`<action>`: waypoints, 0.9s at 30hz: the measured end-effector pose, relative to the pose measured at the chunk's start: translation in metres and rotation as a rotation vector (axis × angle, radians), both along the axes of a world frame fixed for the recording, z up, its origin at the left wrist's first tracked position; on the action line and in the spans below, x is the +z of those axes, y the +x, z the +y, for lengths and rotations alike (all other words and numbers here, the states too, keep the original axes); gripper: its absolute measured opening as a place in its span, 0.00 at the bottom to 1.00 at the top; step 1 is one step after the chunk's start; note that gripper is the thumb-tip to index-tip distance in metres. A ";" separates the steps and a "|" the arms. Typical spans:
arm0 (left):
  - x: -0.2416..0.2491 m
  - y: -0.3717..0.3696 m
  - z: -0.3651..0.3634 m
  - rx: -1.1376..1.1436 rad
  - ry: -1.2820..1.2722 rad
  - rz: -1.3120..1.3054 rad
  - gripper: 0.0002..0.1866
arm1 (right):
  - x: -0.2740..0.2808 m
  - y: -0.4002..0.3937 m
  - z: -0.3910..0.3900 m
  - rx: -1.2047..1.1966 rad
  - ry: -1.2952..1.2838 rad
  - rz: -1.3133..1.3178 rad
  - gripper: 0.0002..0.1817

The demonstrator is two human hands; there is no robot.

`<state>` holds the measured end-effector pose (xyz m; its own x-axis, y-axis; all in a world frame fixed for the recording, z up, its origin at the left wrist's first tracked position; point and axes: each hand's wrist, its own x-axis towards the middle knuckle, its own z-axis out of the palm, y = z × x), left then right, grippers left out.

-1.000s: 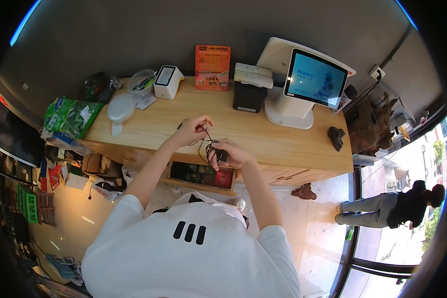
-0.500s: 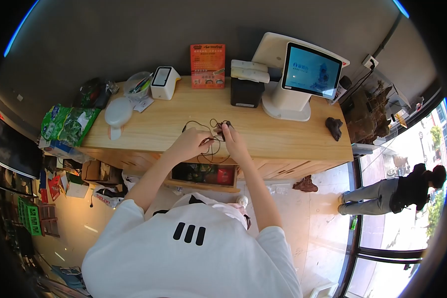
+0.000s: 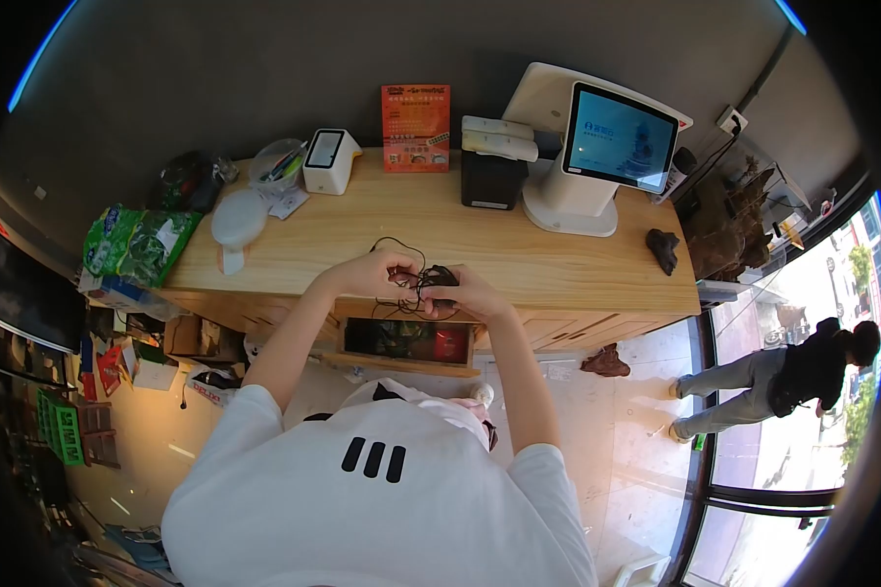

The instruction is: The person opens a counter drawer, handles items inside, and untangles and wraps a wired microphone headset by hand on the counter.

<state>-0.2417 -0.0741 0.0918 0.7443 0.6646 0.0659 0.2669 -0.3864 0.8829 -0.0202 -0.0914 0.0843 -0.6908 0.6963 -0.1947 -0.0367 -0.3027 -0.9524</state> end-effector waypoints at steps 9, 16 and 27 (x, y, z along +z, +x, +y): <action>0.032 0.002 -0.019 0.282 0.546 0.209 0.07 | -0.015 -0.018 0.004 -0.282 0.035 0.027 0.08; 0.014 0.012 -0.027 0.410 0.494 0.074 0.11 | -0.014 -0.033 -0.005 -0.412 -0.155 0.405 0.07; -0.005 0.029 -0.043 0.493 0.536 0.003 0.16 | -0.027 -0.040 -0.006 -0.627 -0.227 0.691 0.09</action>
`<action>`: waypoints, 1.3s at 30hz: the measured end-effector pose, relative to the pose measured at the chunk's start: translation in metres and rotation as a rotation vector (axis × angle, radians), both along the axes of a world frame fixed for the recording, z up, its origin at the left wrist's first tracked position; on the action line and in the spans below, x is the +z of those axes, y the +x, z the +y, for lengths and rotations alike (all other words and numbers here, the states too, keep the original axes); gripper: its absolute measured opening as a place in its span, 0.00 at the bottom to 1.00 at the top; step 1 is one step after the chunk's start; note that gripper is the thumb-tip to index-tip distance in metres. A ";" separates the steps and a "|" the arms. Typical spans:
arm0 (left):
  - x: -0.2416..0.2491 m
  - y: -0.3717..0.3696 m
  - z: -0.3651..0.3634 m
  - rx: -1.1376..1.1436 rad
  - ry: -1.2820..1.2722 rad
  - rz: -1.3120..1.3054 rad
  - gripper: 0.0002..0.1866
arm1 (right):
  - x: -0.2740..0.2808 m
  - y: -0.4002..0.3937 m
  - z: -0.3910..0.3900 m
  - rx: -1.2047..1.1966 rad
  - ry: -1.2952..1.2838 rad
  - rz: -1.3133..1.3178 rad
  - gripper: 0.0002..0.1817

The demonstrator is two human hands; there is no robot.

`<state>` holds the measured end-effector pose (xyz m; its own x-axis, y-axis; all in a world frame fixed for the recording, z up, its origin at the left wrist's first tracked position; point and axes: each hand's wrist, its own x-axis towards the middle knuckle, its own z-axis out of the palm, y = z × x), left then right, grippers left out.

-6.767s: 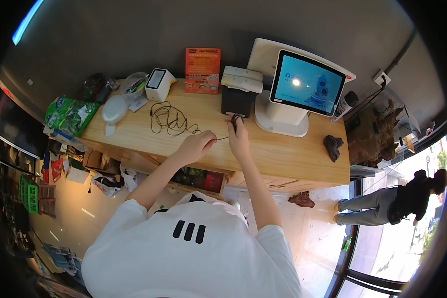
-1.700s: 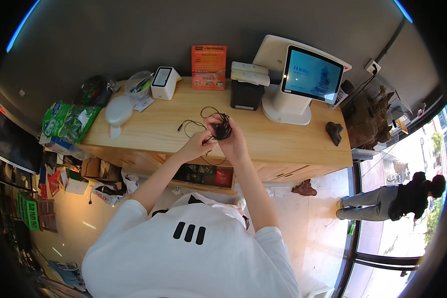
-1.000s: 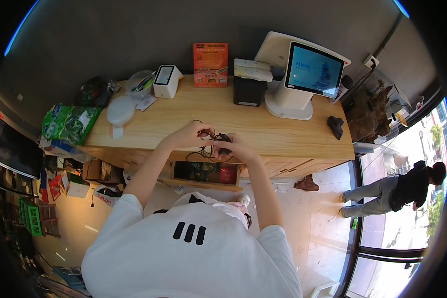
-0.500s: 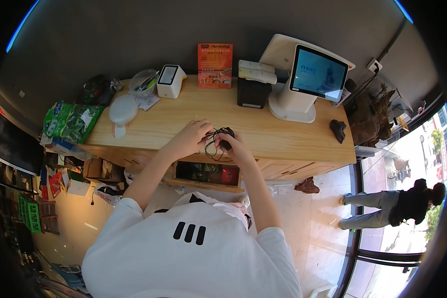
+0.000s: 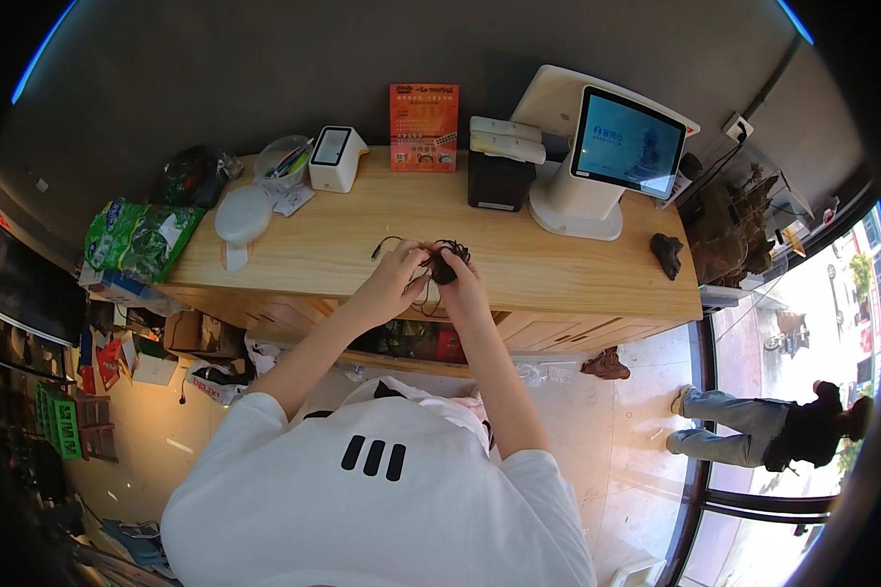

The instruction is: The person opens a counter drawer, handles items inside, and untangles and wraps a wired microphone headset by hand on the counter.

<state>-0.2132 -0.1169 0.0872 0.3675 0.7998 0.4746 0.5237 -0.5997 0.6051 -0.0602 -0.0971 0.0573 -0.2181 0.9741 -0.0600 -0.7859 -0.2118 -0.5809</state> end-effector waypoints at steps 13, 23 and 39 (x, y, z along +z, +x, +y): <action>-0.004 -0.013 0.000 0.024 -0.147 -0.222 0.08 | 0.010 0.003 -0.003 -0.096 0.147 -0.477 0.09; 0.032 -0.022 0.003 -0.105 0.103 -0.036 0.09 | 0.017 0.013 -0.002 0.099 0.139 -0.304 0.10; -0.005 -0.099 0.005 0.361 0.128 0.206 0.10 | 0.020 0.067 0.000 0.682 0.113 -0.134 0.09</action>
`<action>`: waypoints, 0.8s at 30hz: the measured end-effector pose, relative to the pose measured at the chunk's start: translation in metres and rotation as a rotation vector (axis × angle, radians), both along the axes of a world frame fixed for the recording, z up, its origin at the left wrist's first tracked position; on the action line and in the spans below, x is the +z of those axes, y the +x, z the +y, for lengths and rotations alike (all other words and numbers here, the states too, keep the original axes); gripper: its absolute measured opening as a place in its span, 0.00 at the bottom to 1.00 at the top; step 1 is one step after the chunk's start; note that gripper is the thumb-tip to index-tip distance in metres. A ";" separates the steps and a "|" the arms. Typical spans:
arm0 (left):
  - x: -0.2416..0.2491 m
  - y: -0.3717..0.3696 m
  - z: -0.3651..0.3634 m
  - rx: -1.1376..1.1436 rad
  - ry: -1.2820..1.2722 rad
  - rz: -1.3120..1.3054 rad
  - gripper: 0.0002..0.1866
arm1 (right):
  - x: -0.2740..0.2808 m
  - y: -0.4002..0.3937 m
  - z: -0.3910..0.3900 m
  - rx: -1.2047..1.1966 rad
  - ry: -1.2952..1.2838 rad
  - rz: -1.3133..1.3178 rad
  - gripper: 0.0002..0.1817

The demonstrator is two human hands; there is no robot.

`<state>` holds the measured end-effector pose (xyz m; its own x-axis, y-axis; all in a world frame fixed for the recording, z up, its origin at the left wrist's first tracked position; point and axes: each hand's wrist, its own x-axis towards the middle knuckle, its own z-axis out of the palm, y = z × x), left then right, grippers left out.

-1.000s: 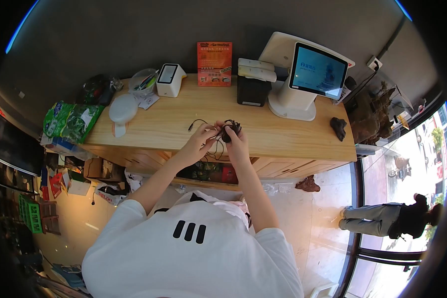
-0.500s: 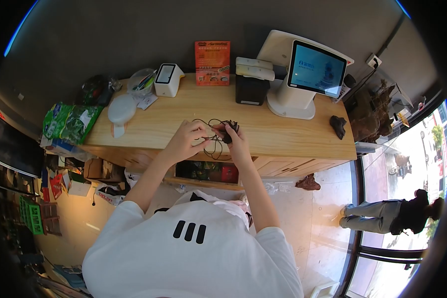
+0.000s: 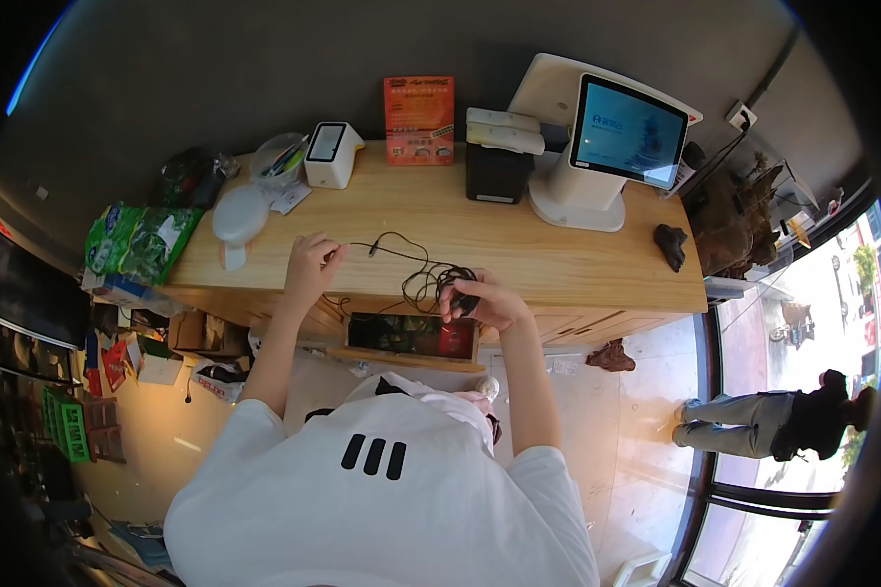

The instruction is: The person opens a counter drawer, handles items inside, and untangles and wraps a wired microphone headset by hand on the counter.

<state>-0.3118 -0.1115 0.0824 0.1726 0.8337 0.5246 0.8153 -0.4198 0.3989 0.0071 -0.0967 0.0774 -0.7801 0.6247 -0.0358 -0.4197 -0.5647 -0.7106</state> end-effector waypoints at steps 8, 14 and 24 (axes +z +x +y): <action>0.059 -0.001 0.007 0.145 0.513 0.061 0.10 | -0.024 -0.020 0.007 -0.071 0.227 -0.515 0.13; 0.067 -0.003 -0.016 0.141 0.554 -0.134 0.11 | -0.035 -0.024 0.009 -0.557 0.006 -0.264 0.14; 0.024 0.042 -0.003 0.038 -0.093 -0.354 0.12 | -0.011 -0.044 0.006 -0.533 -0.048 0.022 0.12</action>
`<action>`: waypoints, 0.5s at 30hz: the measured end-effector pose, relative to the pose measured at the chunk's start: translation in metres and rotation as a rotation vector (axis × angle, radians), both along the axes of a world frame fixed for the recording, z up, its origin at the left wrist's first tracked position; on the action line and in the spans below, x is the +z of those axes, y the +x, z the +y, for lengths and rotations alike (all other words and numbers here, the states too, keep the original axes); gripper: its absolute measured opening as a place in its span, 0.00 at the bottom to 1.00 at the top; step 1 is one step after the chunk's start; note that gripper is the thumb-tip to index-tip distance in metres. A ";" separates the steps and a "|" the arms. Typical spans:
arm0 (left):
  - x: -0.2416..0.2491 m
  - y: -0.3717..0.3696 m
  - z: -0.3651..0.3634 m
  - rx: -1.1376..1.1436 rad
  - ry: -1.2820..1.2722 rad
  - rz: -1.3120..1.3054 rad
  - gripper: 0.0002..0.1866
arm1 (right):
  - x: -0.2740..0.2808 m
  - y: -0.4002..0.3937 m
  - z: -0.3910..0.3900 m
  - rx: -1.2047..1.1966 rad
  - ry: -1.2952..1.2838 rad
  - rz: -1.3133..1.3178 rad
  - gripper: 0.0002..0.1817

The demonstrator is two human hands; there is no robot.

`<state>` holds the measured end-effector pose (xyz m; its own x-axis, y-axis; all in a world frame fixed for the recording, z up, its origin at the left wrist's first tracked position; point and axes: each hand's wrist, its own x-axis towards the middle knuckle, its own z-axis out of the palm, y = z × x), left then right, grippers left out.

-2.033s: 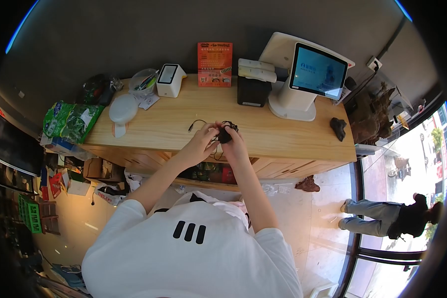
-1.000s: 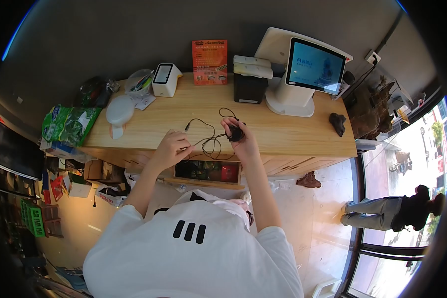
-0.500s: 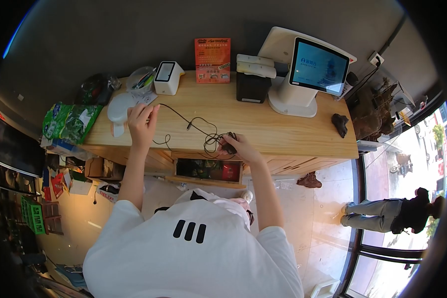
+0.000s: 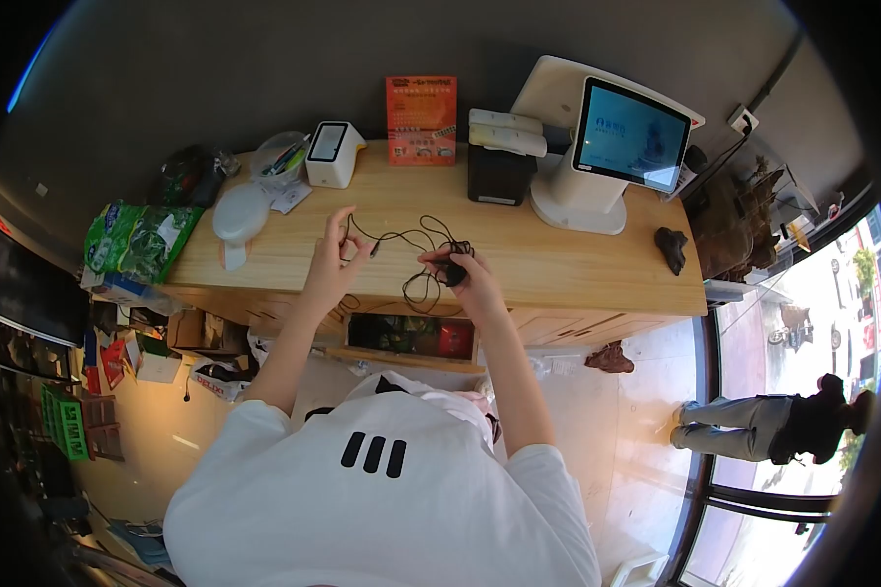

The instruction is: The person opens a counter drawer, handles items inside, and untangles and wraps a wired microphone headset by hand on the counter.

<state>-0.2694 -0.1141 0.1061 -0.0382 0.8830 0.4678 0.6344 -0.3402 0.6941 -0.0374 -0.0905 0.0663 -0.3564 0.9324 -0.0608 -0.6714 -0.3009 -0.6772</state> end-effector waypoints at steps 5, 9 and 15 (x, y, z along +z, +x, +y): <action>-0.012 0.032 0.015 -0.253 0.137 0.107 0.19 | 0.001 -0.005 0.000 0.147 0.086 -0.193 0.11; -0.010 0.036 0.021 -0.282 0.110 0.124 0.16 | 0.006 -0.004 -0.006 0.218 0.094 -0.200 0.09; -0.033 0.032 0.037 -0.529 -0.441 -0.237 0.07 | 0.010 0.004 -0.014 0.281 0.001 0.129 0.06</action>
